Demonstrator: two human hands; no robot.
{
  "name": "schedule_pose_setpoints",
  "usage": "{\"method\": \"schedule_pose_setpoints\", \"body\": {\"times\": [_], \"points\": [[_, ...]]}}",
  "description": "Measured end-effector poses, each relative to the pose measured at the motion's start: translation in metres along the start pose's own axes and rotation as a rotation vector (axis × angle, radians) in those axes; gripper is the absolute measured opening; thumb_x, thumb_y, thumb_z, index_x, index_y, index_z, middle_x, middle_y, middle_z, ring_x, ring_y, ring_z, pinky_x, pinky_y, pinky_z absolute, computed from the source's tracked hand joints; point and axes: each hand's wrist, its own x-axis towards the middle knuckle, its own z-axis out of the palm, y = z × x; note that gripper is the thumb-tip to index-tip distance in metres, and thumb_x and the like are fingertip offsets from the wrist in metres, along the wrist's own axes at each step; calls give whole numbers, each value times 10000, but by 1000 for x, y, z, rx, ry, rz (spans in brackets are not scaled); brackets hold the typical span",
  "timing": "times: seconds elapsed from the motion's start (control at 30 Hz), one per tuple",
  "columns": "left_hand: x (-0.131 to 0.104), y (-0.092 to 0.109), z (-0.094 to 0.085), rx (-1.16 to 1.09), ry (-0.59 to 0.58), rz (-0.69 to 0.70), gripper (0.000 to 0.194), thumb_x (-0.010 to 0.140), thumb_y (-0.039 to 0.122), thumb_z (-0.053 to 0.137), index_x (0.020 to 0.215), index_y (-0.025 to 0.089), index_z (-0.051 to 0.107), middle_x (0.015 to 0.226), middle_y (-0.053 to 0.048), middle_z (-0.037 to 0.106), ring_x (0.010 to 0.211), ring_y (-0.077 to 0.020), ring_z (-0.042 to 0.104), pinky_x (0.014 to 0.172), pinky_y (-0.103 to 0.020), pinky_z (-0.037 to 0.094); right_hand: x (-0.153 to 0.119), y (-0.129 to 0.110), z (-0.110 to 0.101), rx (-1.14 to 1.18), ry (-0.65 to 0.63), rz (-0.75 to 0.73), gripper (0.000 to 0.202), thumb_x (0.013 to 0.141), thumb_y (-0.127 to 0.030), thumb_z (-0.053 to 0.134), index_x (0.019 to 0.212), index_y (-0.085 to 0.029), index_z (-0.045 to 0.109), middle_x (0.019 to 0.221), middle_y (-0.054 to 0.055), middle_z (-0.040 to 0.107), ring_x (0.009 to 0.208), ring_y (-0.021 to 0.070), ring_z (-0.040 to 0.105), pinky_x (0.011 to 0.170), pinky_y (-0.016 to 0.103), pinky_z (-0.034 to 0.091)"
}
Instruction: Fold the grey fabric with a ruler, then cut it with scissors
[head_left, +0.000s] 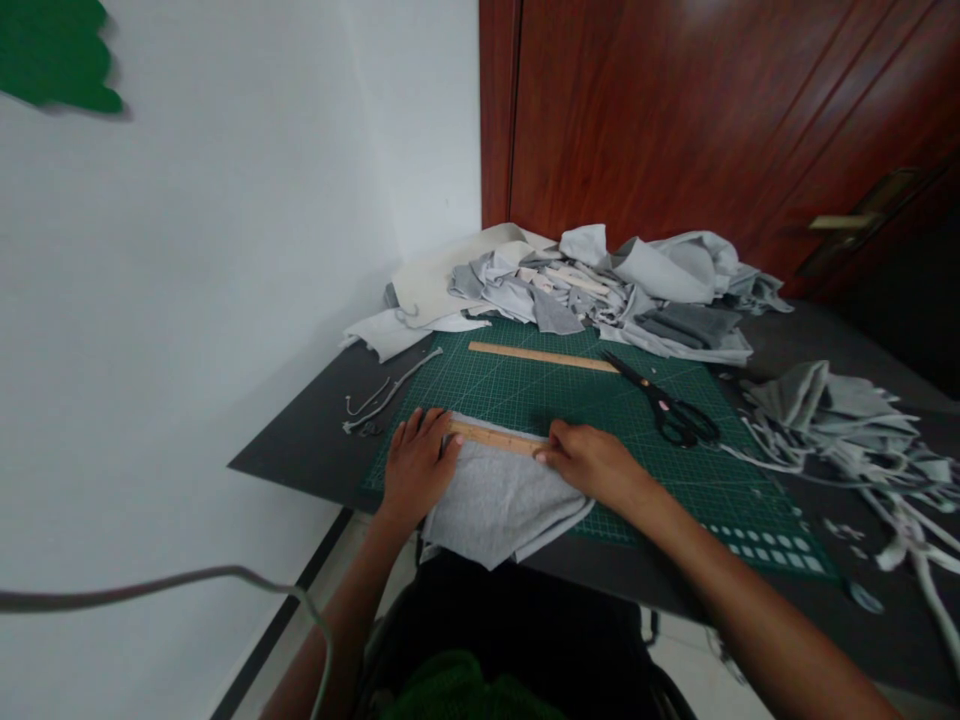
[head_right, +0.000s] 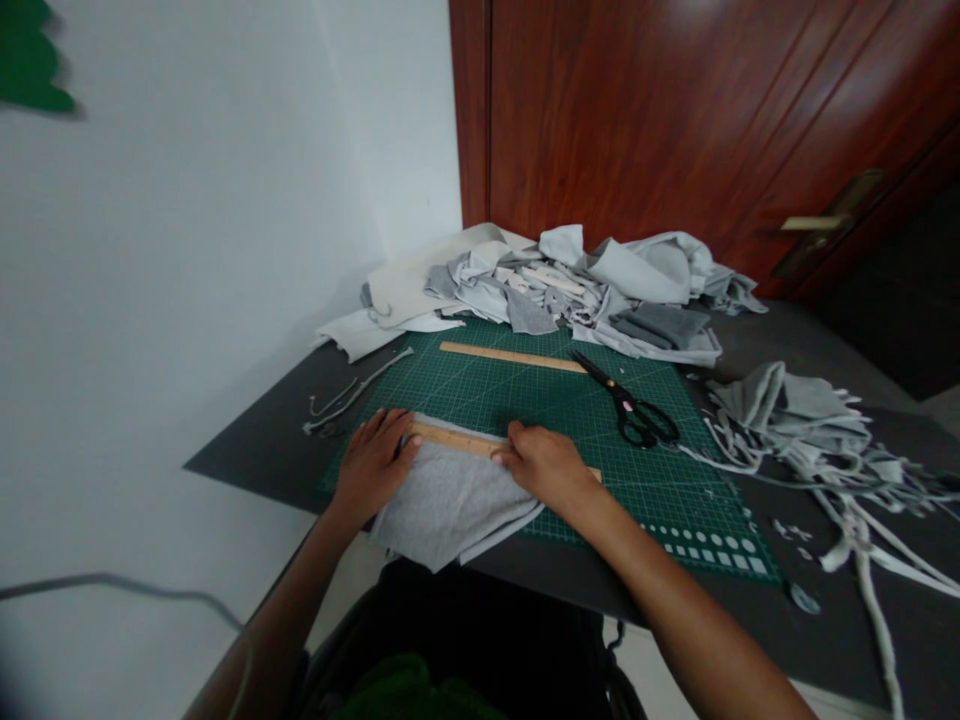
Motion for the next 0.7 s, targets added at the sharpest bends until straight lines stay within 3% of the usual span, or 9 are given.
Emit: {"method": "schedule_pose_setpoints", "body": {"times": [0.37, 0.53, 0.7], "points": [[-1, 0, 5, 19, 21, -9, 532, 1032, 338, 425, 1514, 131, 513, 1561, -174, 536, 1513, -374, 405, 1233, -581, 337, 0, -3, -2, 26, -12, 53, 228, 1032, -425, 576, 1074, -209, 637, 1056, 101, 789, 980, 257, 742, 698, 296, 403], [-1, 2, 3, -14, 93, 56, 488, 1001, 294, 499, 1475, 192, 549, 1613, -148, 465, 1534, -336, 372, 1243, -526, 354, 1, -7, 0, 14, 7, 76, 225, 1040, -428, 563, 1087, -218, 630, 1066, 102, 793, 992, 263, 744, 712, 300, 414], [-1, -3, 4, -21, 110, -56, 425, 993, 327, 529, 1385, 192, 619, 1571, -167, 483, 1460, -366, 443, 1204, -558, 397, 0, -9, 2, 2, 30, 63, 225, 1038, -426, 571, 1093, -213, 619, 1069, 110, 792, 997, 278, 749, 701, 307, 408]]}}
